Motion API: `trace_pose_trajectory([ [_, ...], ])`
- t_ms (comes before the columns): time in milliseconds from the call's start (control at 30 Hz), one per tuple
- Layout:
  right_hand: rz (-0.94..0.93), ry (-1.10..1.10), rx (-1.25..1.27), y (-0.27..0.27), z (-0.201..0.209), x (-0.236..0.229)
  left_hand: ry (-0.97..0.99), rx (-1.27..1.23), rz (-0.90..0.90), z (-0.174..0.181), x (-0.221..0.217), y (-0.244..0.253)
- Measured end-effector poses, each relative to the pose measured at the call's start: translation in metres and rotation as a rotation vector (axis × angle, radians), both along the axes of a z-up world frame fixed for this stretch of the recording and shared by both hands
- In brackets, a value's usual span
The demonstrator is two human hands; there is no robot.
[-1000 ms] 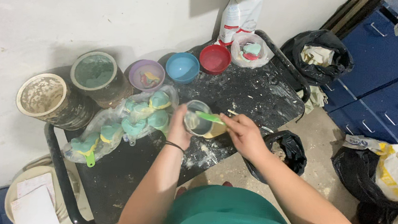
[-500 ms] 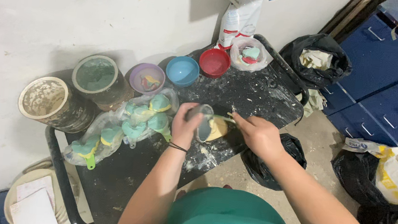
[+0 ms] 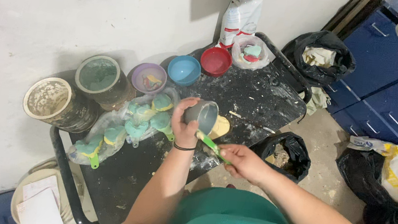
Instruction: The person mixes a yellowish paste in a small container using a green spatula, then adds a small amount of liquid from a blue bowl and continues mixing. The person then places a small colorful clay piece onto the paste and presses it down.
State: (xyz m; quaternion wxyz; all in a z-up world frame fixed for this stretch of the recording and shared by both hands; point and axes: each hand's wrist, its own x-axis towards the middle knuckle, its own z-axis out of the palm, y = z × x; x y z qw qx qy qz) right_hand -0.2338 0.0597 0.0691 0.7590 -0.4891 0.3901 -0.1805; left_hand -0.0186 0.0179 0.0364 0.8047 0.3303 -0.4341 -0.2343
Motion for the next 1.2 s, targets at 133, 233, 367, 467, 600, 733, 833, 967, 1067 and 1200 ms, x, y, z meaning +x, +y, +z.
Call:
trace_pose_trajectory([
  [133,0.031,-0.007,-0.043,-0.022,0.018,-0.012,0.077,0.206,0.036,-0.031,0.015,-0.002],
  [233,-0.108,0.118,-0.331,-0.035,0.014,-0.022,0.271,0.445,0.176,-0.035,0.020,0.013],
  [367,0.009,0.936,-1.068,-0.050,-0.027,-0.029,0.565,0.566,0.054,-0.030,0.031,0.037],
  [467,-0.027,0.944,-1.252,-0.052,-0.037,-0.028,0.628,0.609,0.034,-0.019,0.032,0.046],
  [600,-0.169,0.612,-1.302,-0.040,-0.021,-0.006,0.759,0.601,-0.026,-0.050,0.037,0.044],
  [733,-0.131,0.421,-1.422,-0.033,-0.068,0.024,0.892,0.595,-0.069,-0.070,0.024,0.043],
  [833,-0.094,0.329,-1.429,-0.023,-0.078,0.038,0.998,0.607,-0.124,-0.091,0.045,0.052],
  [967,-0.050,0.291,-1.396,-0.021,-0.076,0.034,1.133,0.573,-0.099,-0.068,0.093,0.087],
  [1067,-0.023,0.284,-1.158,-0.010,-0.068,0.049,1.078,0.543,-0.018,-0.057,0.111,0.106],
  [1200,0.106,-0.031,-0.366,0.029,-0.062,0.119,0.941,0.466,0.068,-0.077,0.112,0.120],
])
